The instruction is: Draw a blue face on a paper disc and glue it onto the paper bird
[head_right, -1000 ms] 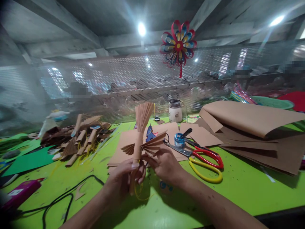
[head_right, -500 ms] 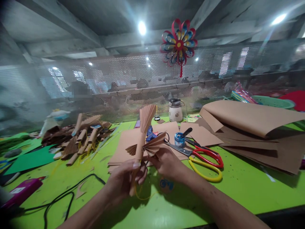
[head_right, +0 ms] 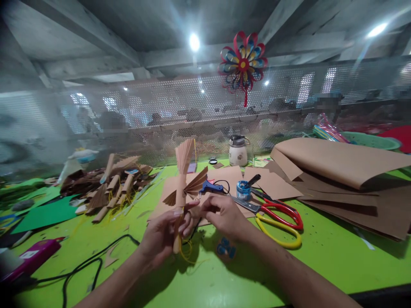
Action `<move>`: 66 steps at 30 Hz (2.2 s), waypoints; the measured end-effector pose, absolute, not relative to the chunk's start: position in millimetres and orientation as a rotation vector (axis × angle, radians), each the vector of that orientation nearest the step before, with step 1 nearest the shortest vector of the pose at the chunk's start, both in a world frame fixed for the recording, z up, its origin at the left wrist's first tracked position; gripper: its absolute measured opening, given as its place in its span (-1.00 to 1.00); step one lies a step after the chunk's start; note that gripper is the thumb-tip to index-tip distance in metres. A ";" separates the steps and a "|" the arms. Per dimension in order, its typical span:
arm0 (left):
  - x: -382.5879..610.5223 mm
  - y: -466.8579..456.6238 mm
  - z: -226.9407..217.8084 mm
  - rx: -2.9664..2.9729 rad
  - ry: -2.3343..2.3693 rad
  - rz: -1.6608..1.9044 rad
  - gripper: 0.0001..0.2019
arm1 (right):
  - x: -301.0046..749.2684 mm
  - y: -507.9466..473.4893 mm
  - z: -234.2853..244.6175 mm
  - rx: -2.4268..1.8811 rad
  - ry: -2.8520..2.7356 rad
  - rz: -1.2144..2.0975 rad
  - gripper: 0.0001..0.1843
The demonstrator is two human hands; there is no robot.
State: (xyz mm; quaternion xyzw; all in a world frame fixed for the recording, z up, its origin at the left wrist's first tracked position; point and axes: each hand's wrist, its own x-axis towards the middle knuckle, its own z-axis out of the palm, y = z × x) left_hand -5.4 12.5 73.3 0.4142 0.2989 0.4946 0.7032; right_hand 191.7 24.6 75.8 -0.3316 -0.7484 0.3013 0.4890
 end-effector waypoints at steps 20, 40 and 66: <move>-2.9 20.8 67.7 1.086 0.734 1.219 -0.69 | 184.8 4.2 56.2 -0.667 -2.193 1.662 -0.34; -0.7 27.2 47.7 1.136 0.800 1.241 -0.46 | 204.4 28.6 72.2 -0.908 -1.391 0.304 -0.81; 5.8 10.0 53.3 1.108 0.822 1.145 -0.52 | 175.1 23.7 45.5 -0.830 -1.985 -0.172 -0.77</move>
